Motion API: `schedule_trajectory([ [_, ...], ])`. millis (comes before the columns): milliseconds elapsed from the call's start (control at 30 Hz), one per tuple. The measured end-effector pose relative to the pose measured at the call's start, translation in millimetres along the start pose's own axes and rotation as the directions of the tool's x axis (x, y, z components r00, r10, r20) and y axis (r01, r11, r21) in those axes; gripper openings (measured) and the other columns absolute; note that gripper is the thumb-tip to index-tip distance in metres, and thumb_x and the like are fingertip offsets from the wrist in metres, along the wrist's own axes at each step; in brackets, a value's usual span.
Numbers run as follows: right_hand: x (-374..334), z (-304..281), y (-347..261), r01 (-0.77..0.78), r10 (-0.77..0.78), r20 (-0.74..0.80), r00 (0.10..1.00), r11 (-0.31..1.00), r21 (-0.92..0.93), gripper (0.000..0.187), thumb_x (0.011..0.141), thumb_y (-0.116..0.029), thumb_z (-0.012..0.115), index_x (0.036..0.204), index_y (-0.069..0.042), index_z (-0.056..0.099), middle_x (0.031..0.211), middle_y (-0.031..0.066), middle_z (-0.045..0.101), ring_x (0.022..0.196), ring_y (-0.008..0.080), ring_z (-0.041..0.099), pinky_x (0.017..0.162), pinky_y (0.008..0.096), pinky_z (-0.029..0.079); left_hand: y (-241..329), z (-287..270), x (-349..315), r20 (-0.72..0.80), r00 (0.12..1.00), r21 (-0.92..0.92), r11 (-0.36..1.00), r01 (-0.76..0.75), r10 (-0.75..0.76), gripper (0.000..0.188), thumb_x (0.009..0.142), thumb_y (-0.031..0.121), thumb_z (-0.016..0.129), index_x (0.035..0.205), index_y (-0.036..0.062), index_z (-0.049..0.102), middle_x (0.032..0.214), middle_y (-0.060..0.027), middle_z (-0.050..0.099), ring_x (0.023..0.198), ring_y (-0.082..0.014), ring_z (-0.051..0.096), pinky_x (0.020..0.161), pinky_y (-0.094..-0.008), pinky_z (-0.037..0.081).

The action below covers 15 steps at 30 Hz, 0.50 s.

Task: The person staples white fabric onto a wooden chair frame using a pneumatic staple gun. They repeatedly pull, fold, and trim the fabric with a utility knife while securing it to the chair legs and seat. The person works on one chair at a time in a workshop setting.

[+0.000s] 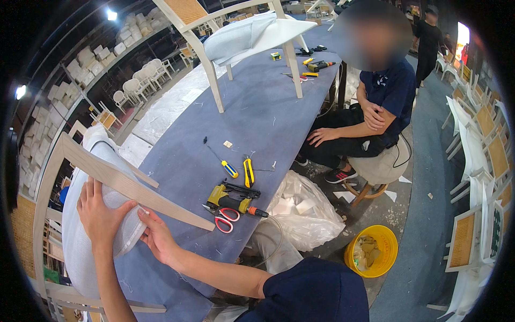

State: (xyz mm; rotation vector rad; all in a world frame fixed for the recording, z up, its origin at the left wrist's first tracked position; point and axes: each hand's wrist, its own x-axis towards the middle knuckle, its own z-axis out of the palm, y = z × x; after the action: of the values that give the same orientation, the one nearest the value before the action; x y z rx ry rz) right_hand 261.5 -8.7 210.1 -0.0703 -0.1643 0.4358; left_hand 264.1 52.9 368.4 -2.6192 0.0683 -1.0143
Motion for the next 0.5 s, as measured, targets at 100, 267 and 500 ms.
schedule_trajectory([
  [100,-0.1,1.6,0.6,-0.007,0.007,-0.009,1.0,1.0,-0.001,0.041,0.109,-0.036,0.058,0.147,-0.02,0.053,0.131,-0.0058,0.065,0.12,0.0086,0.06,0.104,0.0335,0.045,-1.4,0.0,0.3,0.001,1.0,-0.005,1.0,0.002,-0.002,0.106,0.053,0.052,0.096,0.141,0.005,0.06,0.149,-0.0141,0.057,0.139,-0.0387,0.049,0.115,-0.049,0.036],
  [267,0.5,-0.7,0.6,-0.003,0.003,-0.006,1.0,1.0,0.0,0.042,0.109,-0.037,0.058,0.147,-0.019,0.054,0.131,-0.006,0.065,0.121,0.0088,0.06,0.104,0.0337,0.045,-0.1,0.5,0.3,-0.003,1.0,-0.008,1.0,0.001,-0.001,0.107,0.053,0.052,0.096,0.142,0.0053,0.059,0.149,-0.0136,0.057,0.139,-0.0382,0.049,0.115,-0.0488,0.036],
  [500,-11.2,1.6,-6.7,0.053,-0.078,-0.087,0.993,0.965,-0.256,0.044,0.109,-0.032,0.057,0.147,-0.014,0.045,0.136,0.0011,0.059,0.127,0.0126,0.056,0.105,0.0359,0.044,-0.9,1.5,0.1,0.008,1.0,-0.003,1.0,0.003,-0.003,0.106,0.054,0.052,0.095,0.142,0.0056,0.059,0.149,-0.0131,0.057,0.14,-0.0376,0.049,0.115,-0.0489,0.036],
])
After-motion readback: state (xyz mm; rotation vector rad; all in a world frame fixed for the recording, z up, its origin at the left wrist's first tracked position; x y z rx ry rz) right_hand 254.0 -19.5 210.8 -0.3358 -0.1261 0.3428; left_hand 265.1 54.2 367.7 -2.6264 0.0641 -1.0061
